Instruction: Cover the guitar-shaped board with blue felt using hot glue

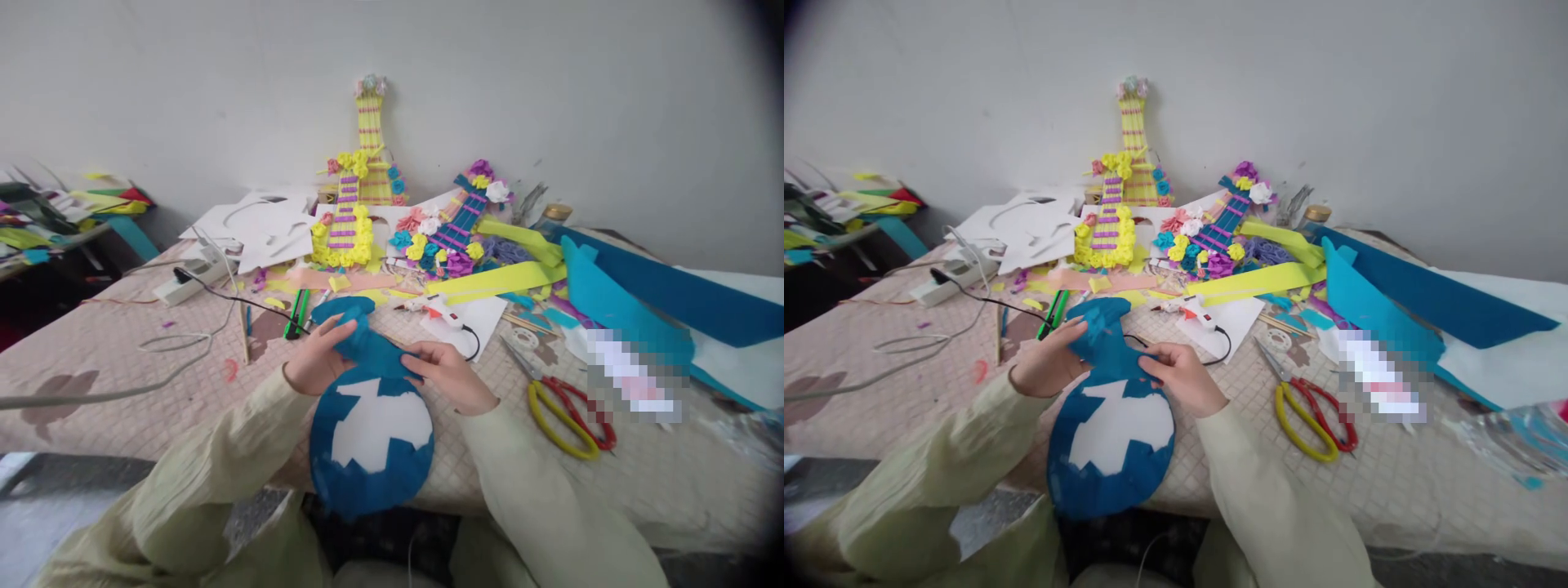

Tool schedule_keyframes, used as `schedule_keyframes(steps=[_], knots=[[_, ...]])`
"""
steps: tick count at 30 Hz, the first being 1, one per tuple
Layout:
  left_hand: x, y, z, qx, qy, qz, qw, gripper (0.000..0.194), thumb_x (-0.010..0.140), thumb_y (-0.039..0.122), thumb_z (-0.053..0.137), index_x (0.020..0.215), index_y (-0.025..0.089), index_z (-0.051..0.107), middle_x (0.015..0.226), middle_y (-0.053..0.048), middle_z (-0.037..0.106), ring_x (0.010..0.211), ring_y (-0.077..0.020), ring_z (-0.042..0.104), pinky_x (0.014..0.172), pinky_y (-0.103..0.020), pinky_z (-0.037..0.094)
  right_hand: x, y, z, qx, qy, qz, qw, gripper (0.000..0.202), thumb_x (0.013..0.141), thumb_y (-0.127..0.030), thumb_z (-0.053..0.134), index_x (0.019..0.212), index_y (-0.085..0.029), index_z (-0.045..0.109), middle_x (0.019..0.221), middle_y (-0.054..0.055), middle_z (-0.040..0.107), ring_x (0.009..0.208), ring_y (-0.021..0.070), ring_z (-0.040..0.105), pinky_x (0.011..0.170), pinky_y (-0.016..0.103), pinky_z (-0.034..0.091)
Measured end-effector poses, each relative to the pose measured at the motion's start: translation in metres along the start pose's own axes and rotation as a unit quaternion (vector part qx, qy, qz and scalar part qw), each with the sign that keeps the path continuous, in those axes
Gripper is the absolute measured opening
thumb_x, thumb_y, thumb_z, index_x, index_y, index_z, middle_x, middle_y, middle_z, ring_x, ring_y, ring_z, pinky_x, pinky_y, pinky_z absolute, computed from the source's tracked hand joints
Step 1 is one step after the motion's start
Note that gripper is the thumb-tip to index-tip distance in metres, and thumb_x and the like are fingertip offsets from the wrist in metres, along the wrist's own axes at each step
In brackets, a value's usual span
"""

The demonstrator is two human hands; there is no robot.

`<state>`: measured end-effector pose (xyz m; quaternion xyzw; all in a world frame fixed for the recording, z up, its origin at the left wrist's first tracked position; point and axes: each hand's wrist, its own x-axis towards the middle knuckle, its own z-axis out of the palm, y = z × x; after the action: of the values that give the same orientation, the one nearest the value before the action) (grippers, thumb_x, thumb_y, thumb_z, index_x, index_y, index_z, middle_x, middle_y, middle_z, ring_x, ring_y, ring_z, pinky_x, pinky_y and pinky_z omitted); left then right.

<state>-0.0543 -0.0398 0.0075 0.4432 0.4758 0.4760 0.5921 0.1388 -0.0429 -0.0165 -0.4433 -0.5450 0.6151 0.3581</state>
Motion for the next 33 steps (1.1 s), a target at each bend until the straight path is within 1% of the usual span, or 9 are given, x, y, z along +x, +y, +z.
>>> schedule_keyframes(steps=[3, 7, 9, 11, 15, 18, 25, 28, 33], knots=[[-0.006, -0.013, -0.018, 0.022, 0.031, -0.017, 0.999, 0.042, 0.055, 0.038, 0.073, 0.09, 0.019, 0.058, 0.068, 0.0, 0.063, 0.052, -0.0111, 0.056, 0.047, -0.022, 0.046, 0.001, 0.003, -0.005, -0.041, -0.032, 0.019, 0.998, 0.023, 0.068, -0.032, 0.065, 0.079, -0.012, 0.064, 0.058, -0.001, 0.059, 0.048, 0.0071, 0.05, 0.046, 0.021, 0.041], [-0.016, -0.038, -0.046, 0.182, 0.115, 0.089, 0.972, 0.03, 0.055, 0.039, 0.074, 0.07, 0.017, 0.061, 0.076, -0.003, 0.064, 0.065, -0.0136, 0.058, 0.052, -0.022, 0.045, 0.004, 0.015, -0.002, -0.095, -0.032, 0.014, 0.995, 0.022, 0.07, -0.03, 0.062, 0.081, -0.012, 0.064, 0.064, 0.002, 0.064, 0.051, 0.0094, 0.056, 0.05, 0.023, 0.045], [-0.022, -0.052, -0.058, 0.225, 0.139, 0.106, 0.959, 0.029, 0.056, 0.039, 0.073, 0.071, 0.016, 0.061, 0.073, -0.003, 0.063, 0.066, -0.0141, 0.058, 0.052, -0.022, 0.045, 0.003, 0.023, 0.002, -0.128, -0.019, 0.001, 0.992, 0.021, 0.071, -0.03, 0.061, 0.08, -0.012, 0.064, 0.066, 0.003, 0.065, 0.05, 0.0102, 0.057, 0.05, 0.024, 0.046], [-0.029, -0.064, -0.067, 0.236, 0.147, 0.096, 0.956, 0.031, 0.058, 0.039, 0.073, 0.074, 0.016, 0.061, 0.07, -0.003, 0.063, 0.06, -0.0128, 0.057, 0.05, -0.021, 0.044, 0.001, 0.031, 0.006, -0.166, 0.005, -0.018, 0.986, 0.019, 0.072, -0.03, 0.059, 0.078, -0.013, 0.065, 0.066, 0.003, 0.066, 0.047, 0.0106, 0.056, 0.049, 0.025, 0.046], [-0.038, -0.08, -0.077, 0.253, 0.146, 0.082, 0.953, 0.032, 0.06, 0.039, 0.072, 0.078, 0.015, 0.061, 0.073, -0.004, 0.064, 0.058, -0.0121, 0.057, 0.049, -0.021, 0.044, -0.004, 0.04, 0.015, -0.25, 0.055, -0.076, 0.964, 0.013, 0.072, -0.028, 0.058, 0.072, -0.018, 0.067, 0.066, 0.003, 0.068, 0.053, 0.0137, 0.057, 0.057, 0.028, 0.046], [-0.038, -0.082, -0.08, 0.27, 0.151, 0.082, 0.947, 0.031, 0.061, 0.04, 0.071, 0.079, 0.016, 0.061, 0.074, -0.004, 0.064, 0.06, -0.0134, 0.058, 0.051, -0.023, 0.046, -0.006, 0.042, 0.02, -0.302, 0.072, -0.12, 0.943, 0.013, 0.073, -0.025, 0.057, 0.071, -0.02, 0.068, 0.069, 0.003, 0.068, 0.06, 0.0151, 0.058, 0.062, 0.029, 0.045], [-0.027, -0.076, -0.085, 0.285, 0.148, 0.091, 0.943, 0.036, 0.057, 0.042, 0.072, 0.078, 0.015, 0.061, 0.078, -0.006, 0.065, 0.068, -0.0165, 0.061, 0.061, -0.027, 0.05, 0.0, 0.044, 0.023, -0.37, 0.08, -0.159, 0.912, 0.015, 0.075, -0.023, 0.054, 0.065, -0.019, 0.065, 0.059, 0.001, 0.06, 0.056, 0.0136, 0.051, 0.056, 0.027, 0.039], [-0.021, -0.074, -0.085, 0.278, 0.144, 0.089, 0.945, 0.038, 0.055, 0.044, 0.073, 0.077, 0.015, 0.061, 0.077, -0.006, 0.065, 0.068, -0.0164, 0.06, 0.059, -0.026, 0.049, 0.002, 0.048, 0.022, -0.379, 0.084, -0.16, 0.908, 0.013, 0.074, -0.022, 0.055, 0.065, -0.019, 0.063, 0.06, 0.0, 0.06, 0.056, 0.0128, 0.051, 0.057, 0.026, 0.039], [-0.016, -0.076, -0.093, 0.315, 0.125, 0.078, 0.938, 0.04, 0.059, 0.045, 0.069, 0.083, 0.014, 0.061, 0.078, -0.007, 0.065, 0.056, -0.0121, 0.056, 0.05, -0.023, 0.045, 0.004, 0.056, 0.021, -0.388, 0.094, -0.157, 0.903, 0.008, 0.074, -0.024, 0.057, 0.069, -0.019, 0.061, 0.06, -0.001, 0.058, 0.054, 0.0117, 0.05, 0.055, 0.025, 0.039]])
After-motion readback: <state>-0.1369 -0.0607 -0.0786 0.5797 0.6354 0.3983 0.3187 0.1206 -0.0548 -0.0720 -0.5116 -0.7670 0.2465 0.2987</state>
